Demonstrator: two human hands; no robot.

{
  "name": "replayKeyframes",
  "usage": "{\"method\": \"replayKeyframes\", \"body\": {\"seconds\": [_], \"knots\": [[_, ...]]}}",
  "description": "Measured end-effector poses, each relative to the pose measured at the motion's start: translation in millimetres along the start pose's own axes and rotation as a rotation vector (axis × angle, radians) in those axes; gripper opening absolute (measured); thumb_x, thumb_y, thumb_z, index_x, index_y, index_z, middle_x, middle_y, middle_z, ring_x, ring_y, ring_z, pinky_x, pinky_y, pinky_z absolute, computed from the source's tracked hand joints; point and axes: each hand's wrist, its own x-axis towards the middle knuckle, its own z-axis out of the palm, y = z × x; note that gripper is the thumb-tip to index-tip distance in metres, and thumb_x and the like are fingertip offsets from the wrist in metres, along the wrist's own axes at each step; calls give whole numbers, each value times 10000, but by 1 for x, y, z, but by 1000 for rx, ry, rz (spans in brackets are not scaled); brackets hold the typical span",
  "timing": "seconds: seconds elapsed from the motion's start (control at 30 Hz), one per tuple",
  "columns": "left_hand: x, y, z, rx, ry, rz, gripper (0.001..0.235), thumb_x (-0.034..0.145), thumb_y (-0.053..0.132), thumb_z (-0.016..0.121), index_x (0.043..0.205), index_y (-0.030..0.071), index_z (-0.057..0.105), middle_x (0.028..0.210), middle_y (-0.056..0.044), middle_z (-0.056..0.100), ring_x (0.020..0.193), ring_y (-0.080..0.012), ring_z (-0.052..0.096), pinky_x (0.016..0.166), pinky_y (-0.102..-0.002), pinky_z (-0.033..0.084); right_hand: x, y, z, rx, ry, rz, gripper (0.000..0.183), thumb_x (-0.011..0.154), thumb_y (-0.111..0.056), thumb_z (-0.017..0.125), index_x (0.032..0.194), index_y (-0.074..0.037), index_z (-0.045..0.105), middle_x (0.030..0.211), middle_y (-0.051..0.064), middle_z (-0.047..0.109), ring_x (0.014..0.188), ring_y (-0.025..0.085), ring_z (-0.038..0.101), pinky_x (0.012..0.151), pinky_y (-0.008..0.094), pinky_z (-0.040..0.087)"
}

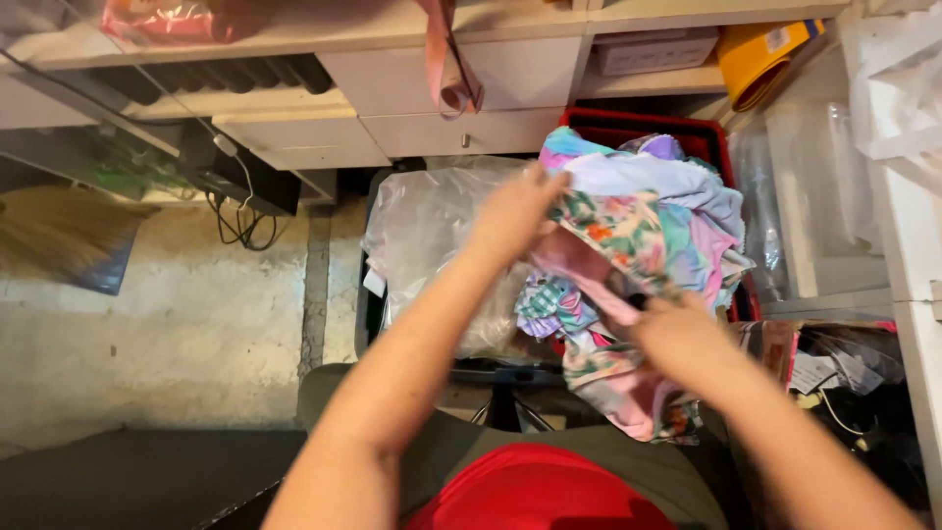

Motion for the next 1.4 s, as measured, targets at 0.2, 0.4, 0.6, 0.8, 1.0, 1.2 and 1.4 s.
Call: {"method": "replayKeyframes", "body": {"seconds": [0.2, 0.4, 0.6, 0.8, 1.0, 1.2, 1.4], "knots": [[-15, -23, -80, -166, 172, -208, 455, 598, -41, 717, 1009, 152, 698, 1034, -93, 593, 908, -339, 627, 812, -432, 533, -58, 56, -118, 115, -224, 159, 222, 776, -447, 648, 949, -310, 676, 1096, -135, 651, 1116, 105, 606, 886, 361, 436], [-24, 21, -170, -614, -395, -199, 498, 614, -82, 543, 1033, 144, 691, 970, 11, 724, 764, -148, 673, 624, -277, 563, -103, 98, -95, 640, 85, -27, 163, 705, -296, 784, 850, -236, 743, 826, -74, 758, 835, 200, 718, 816, 379, 580], [17, 1, -68, -1089, -272, -376, 175, 782, 94, 621, 925, 74, 719, 871, -32, 650, 764, -122, 572, 690, -228, 487, -89, 141, -50, 659, 87, 224, 172, 709, -210, 778, 860, -139, 818, 1028, 36, 784, 1202, 203, 696, 1021, 392, 577], [3, 23, 57, -215, 383, -338, 436, 858, 364, 711, 1216, 144, 595, 1126, -144, 582, 981, -375, 616, 832, -489, 522, -76, 88, -56, 541, 122, 286, 190, 759, -303, 744, 933, -230, 764, 1193, -54, 764, 1403, 178, 569, 1289, 565, 281], [-29, 55, 73, -486, 43, 44, 93, 790, 97, 676, 873, 87, 717, 953, -64, 670, 820, -303, 659, 755, -393, 546, -88, 35, -73, 1030, 66, 447, 115, 804, -150, 739, 900, -105, 782, 925, -46, 803, 829, 141, 723, 783, 277, 557], [-58, 51, 75, -316, 230, 73, 128, 745, 57, 659, 855, 109, 618, 991, -38, 592, 944, -275, 588, 890, -380, 477, -82, 15, -69, 1049, 208, 401, 160, 779, -129, 753, 932, -83, 761, 973, -7, 773, 878, 157, 738, 778, 272, 566], [-80, 35, 99, -30, 216, 229, 280, 869, 199, 652, 1148, 166, 660, 1203, -41, 610, 1136, -264, 582, 999, -392, 421, -76, -1, -61, 1108, 209, 354, 149, 784, -118, 746, 928, -92, 773, 977, -6, 773, 893, 163, 740, 774, 269, 564]]}}
